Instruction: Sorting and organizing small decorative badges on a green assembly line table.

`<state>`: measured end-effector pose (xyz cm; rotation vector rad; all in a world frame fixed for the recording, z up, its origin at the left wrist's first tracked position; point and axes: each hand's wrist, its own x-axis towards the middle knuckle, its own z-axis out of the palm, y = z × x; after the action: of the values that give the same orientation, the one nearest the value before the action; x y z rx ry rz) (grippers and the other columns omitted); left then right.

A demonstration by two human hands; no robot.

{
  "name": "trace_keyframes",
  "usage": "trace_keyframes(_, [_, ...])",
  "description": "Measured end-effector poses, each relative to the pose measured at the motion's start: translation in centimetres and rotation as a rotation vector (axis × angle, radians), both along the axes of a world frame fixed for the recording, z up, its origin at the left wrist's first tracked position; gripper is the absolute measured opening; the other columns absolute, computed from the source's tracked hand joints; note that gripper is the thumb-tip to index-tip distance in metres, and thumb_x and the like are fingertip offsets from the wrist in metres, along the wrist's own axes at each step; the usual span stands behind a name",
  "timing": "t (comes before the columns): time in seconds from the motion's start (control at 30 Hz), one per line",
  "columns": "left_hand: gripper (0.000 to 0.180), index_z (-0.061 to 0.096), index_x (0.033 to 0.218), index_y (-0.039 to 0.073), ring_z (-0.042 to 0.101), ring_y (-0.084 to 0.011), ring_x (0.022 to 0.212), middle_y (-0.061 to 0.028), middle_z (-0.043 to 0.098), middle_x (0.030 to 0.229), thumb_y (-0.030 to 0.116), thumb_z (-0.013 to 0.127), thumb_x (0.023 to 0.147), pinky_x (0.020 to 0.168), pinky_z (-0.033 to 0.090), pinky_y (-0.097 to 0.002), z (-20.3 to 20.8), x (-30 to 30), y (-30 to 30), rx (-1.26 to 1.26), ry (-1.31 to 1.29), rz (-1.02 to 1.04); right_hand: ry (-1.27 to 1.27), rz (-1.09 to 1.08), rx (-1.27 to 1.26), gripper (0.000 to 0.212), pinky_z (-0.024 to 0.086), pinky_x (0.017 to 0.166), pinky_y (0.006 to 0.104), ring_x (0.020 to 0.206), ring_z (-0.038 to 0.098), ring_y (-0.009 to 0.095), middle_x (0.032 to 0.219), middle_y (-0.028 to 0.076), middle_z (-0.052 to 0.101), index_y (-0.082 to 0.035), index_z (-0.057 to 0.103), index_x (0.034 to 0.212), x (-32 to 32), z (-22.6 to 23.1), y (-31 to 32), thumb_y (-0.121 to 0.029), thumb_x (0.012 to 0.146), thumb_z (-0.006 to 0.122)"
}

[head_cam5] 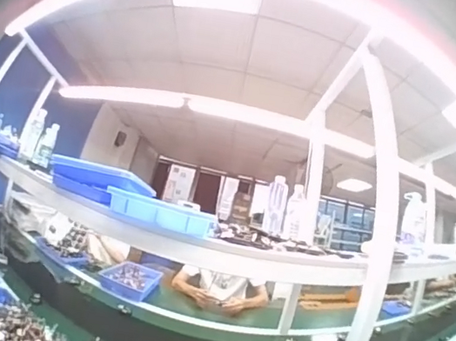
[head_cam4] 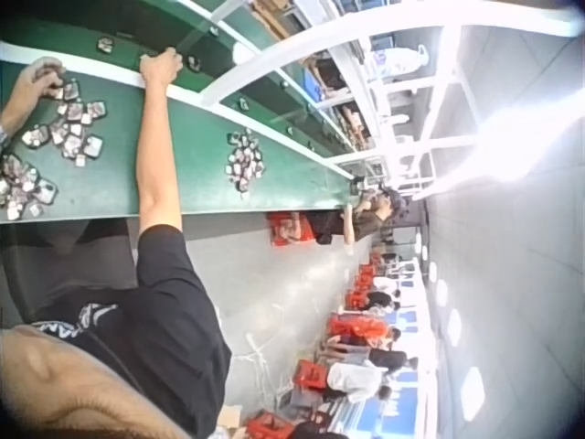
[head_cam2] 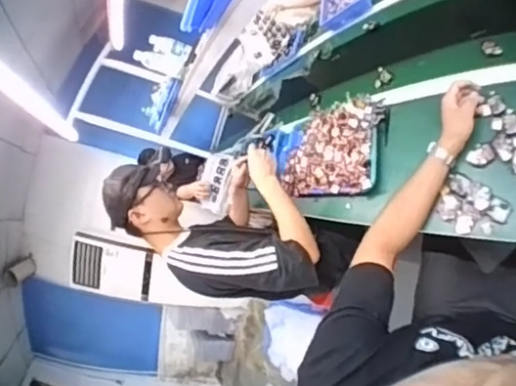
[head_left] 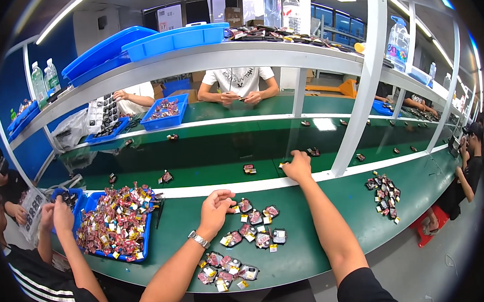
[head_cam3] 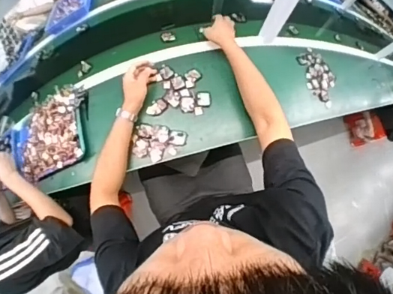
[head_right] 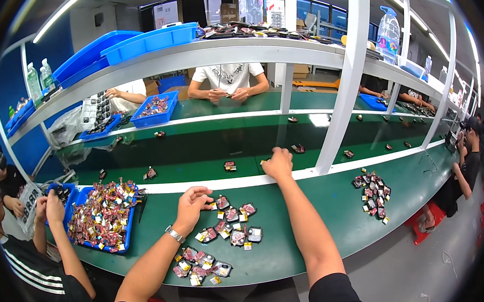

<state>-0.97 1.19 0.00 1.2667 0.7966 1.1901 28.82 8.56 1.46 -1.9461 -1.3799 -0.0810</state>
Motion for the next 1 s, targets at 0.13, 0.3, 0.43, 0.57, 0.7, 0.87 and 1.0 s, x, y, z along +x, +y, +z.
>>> trace_keyframes(0.13, [0.024, 0.053, 0.115, -0.005, 0.064, -0.0163, 0.087, -0.0154, 0.064, 0.109, 0.003, 0.054, 0.092, 0.071, 0.055, -0.0269, -0.2, 0.1, 0.2, 0.016, 0.027, -0.023, 0.056, 0.089, -0.102, 0.050, 0.043, 0.098, 0.0430, 0.113, 0.052, 0.037, 0.113, 0.017, 0.059, -0.001, 0.060, 0.116, 2.6, -2.1, -0.1, -0.018, 0.072, 0.076])
trace_keyframes(0.3, [0.027, 0.052, 0.118, -0.006, 0.063, -0.0149, 0.081, -0.0164, 0.065, 0.107, 0.007, 0.052, 0.095, 0.070, 0.055, -0.0265, 0.0, -0.2, -0.1, 0.030, 0.065, -0.047, 0.244, 0.437, 0.070, 0.054, 0.049, 0.089, 0.0376, 0.099, 0.061, 0.027, 0.103, 0.012, 0.068, -0.004, 0.060, 0.117, 0.7, -0.9, -2.0, -0.005, 0.066, 0.079])
trace_keyframes(0.43, [0.034, 0.050, 0.125, -0.005, 0.062, -0.0146, 0.083, -0.0148, 0.063, 0.108, 0.018, 0.047, 0.100, 0.072, 0.054, -0.0264, 1.1, -0.4, -0.9, -0.082, 0.012, -0.166, 0.217, 0.875, -0.058, 0.058, 0.046, 0.094, 0.0374, 0.111, 0.054, 0.027, 0.115, 0.008, 0.065, -0.010, 0.056, 0.124, -5.9, 3.7, -8.3, -0.004, 0.070, 0.075])
trace_keyframes(0.57, [0.035, 0.051, 0.129, -0.003, 0.063, -0.0136, 0.083, -0.0085, 0.061, 0.104, 0.017, 0.048, 0.100, 0.075, 0.055, -0.0269, 1.0, -1.1, -0.4, -0.158, -0.013, -0.386, 0.116, 1.076, -0.073, 0.058, 0.042, 0.101, 0.0387, 0.116, 0.051, 0.028, 0.120, 0.008, 0.061, -0.009, 0.057, 0.126, -8.5, 4.1, -10.2, -0.004, 0.070, 0.073])
trace_keyframes(0.7, [0.037, 0.048, 0.132, -0.002, 0.064, -0.0141, 0.086, -0.0089, 0.061, 0.110, 0.010, 0.052, 0.097, 0.079, 0.056, -0.0278, 0.9, -1.0, -0.2, -0.195, -0.021, -0.393, 0.090, 1.121, -0.028, 0.052, 0.041, 0.102, 0.0402, 0.117, 0.051, 0.029, 0.121, 0.009, 0.060, -0.009, 0.059, 0.122, -8.8, 3.7, -10.1, -0.003, 0.072, 0.071])
trace_keyframes(0.87, [0.041, 0.044, 0.137, 0.001, 0.065, -0.0176, 0.095, -0.0106, 0.059, 0.115, 0.007, 0.050, 0.097, 0.086, 0.057, -0.0312, 1.1, -0.6, -0.7, -0.226, -0.082, -0.330, -0.095, 0.944, 0.210, 0.044, 0.044, 0.098, 0.0401, 0.114, 0.052, 0.031, 0.121, 0.011, 0.057, -0.008, 0.062, 0.117, -10.1, 2.8, -10.8, -0.003, 0.074, 0.069])
trace_keyframes(1.0, [0.043, 0.040, 0.139, 0.003, 0.064, -0.0199, 0.101, -0.0113, 0.059, 0.117, 0.007, 0.049, 0.097, 0.090, 0.056, -0.0339, 1.0, -0.8, -0.7, -0.236, -0.101, -0.316, -0.163, 0.934, 0.288, 0.028, 0.047, 0.093, 0.0402, 0.111, 0.054, 0.031, 0.118, 0.011, 0.057, -0.006, 0.064, 0.101, -10.8, 2.7, -10.8, -0.007, 0.074, 0.073])
